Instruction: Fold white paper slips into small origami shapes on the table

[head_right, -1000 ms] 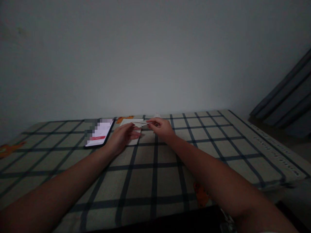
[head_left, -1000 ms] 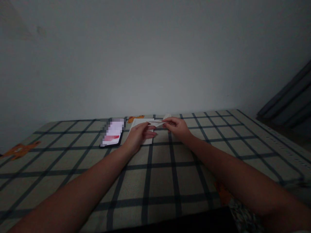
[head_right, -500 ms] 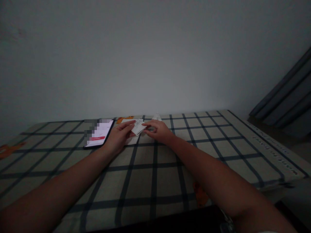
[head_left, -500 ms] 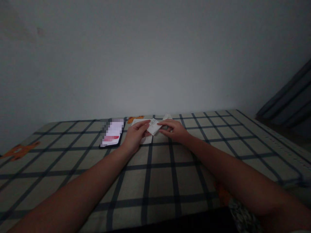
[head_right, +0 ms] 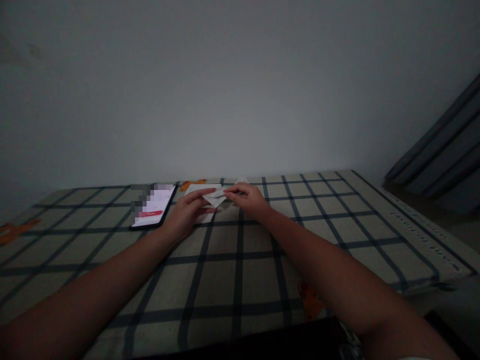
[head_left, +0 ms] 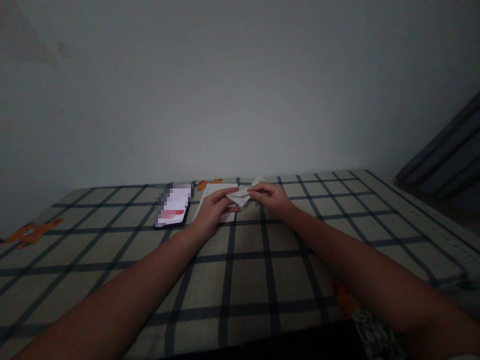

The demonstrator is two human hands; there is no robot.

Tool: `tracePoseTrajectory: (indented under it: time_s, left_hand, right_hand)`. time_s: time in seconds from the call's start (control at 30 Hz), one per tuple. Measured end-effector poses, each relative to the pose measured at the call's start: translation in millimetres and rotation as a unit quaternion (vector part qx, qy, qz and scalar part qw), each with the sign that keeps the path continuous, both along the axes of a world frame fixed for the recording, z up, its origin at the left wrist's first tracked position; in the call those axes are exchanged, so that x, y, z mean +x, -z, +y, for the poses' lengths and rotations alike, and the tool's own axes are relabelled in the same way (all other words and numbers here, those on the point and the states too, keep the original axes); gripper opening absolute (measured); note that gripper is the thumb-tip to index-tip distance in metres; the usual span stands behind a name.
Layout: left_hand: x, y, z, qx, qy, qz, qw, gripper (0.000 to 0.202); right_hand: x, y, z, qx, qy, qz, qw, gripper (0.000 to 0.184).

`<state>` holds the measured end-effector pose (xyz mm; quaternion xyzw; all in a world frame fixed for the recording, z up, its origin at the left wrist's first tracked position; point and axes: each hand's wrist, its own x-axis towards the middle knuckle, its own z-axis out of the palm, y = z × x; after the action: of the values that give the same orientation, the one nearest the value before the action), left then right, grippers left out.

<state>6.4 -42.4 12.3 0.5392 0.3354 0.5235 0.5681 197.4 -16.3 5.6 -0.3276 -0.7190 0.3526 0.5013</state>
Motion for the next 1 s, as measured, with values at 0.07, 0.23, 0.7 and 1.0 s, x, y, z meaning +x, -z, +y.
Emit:
tracePoseTrajectory:
  time_s: [0.07, 0.23, 0.7, 1.0]
  left_hand:
    - [0.1, -0.5, -0.9, 0.001, 0.001, 0.011, 1.000, 0.038]
    - [0.1, -1.1, -0.9, 0.004, 0.016, 0.014, 1.000, 0.037]
    - [0.0, 0.5, 2.6, 0.033, -0.044, 0.091, 0.994, 0.034]
    - [1.4, -1.8, 0.1, 0.058, -0.054, 0.117, 0.990, 0.032]
  right_hand:
    - [-0.4, 0.3, 0.9, -0.005, 0.001, 0.010, 1.000, 0.027]
    - [-1.3, 2.4, 3.4, -0.018, -0.003, 0.025, 1.000, 0.026]
    - [3.2, -3.3, -3.2, 0.047, -0.051, -0.110, 0.991, 0.033]
    - [4.1, -2.1, -2.4, 0.074, -0.052, -0.114, 0.989, 0.033]
